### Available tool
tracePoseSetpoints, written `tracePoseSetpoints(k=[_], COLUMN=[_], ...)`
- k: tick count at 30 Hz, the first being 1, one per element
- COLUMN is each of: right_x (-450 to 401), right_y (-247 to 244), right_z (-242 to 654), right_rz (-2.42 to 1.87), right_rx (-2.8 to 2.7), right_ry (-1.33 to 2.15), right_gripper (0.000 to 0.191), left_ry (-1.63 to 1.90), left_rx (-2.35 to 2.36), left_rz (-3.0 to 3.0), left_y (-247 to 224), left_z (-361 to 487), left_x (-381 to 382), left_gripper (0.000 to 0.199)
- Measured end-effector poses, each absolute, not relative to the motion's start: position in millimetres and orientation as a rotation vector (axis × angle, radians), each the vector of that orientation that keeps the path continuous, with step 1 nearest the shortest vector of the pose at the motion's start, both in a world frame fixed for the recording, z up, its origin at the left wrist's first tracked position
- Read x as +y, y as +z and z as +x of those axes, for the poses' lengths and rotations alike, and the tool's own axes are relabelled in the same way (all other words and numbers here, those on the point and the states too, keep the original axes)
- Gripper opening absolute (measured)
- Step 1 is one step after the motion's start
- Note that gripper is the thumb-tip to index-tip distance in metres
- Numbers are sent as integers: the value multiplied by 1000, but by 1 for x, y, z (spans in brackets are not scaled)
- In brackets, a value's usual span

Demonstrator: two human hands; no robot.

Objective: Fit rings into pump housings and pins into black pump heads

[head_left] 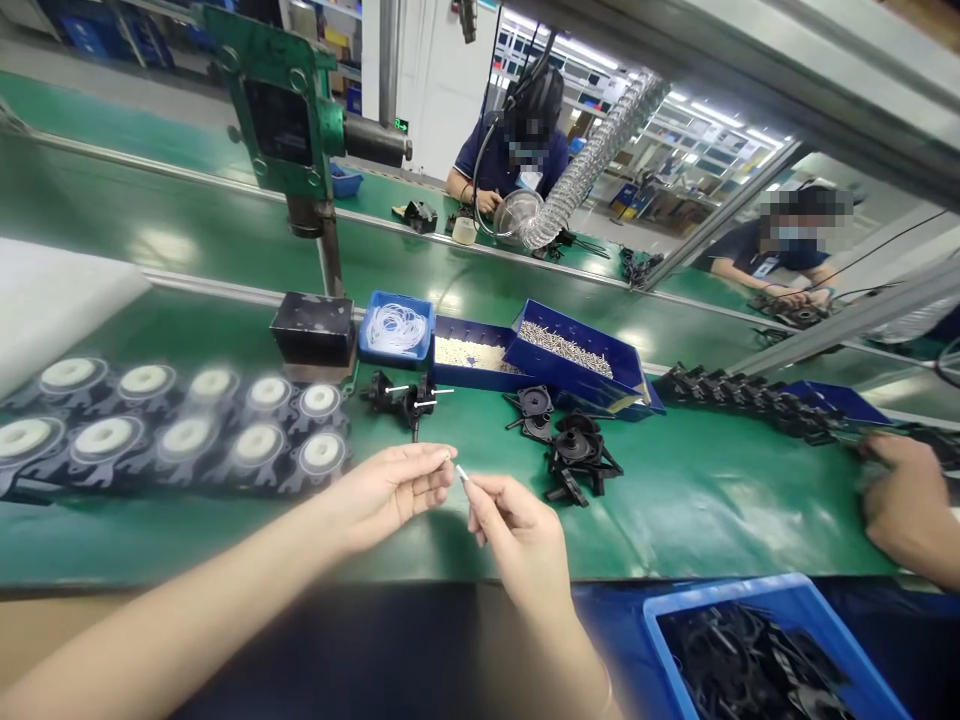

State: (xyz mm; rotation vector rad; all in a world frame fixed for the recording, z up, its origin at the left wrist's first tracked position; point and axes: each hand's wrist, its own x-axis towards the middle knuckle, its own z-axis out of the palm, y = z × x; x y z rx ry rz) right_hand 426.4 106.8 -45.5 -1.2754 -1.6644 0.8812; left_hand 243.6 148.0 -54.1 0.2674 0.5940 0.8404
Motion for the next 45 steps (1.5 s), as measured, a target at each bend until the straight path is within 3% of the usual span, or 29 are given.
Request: tracePoseSetpoints(k=[4,12,28,34,37,40,45], right_x=[109,109,106,106,101,97,93], right_y=[-44,-47,-43,-49,-57,-73,-95], right_z=[421,418,427,439,464,499,528], right_rz=[-1259,-1222,-1229,-1214,-1320,-1535,-1664], right_rx=[-1794,-1901,-1847,-1603,-1359,-1167,-1110], right_ry=[646,429,663,926,712,491,580], right_gripper=[15,12,17,17,17,21,33], left_ry=[817,804,758,766,757,724,672], left_rx=[573,612,776,911,832,868,864], left_rz=[263,425,881,1206,1192,1197,1146], left_y=[-58,-60,-56,-56,-59,-59,-64], left_z=[244,246,247,259,265,266,266], left_x=[147,148,150,142,140,141,144], left_gripper=[4,22,24,24,43,45,48])
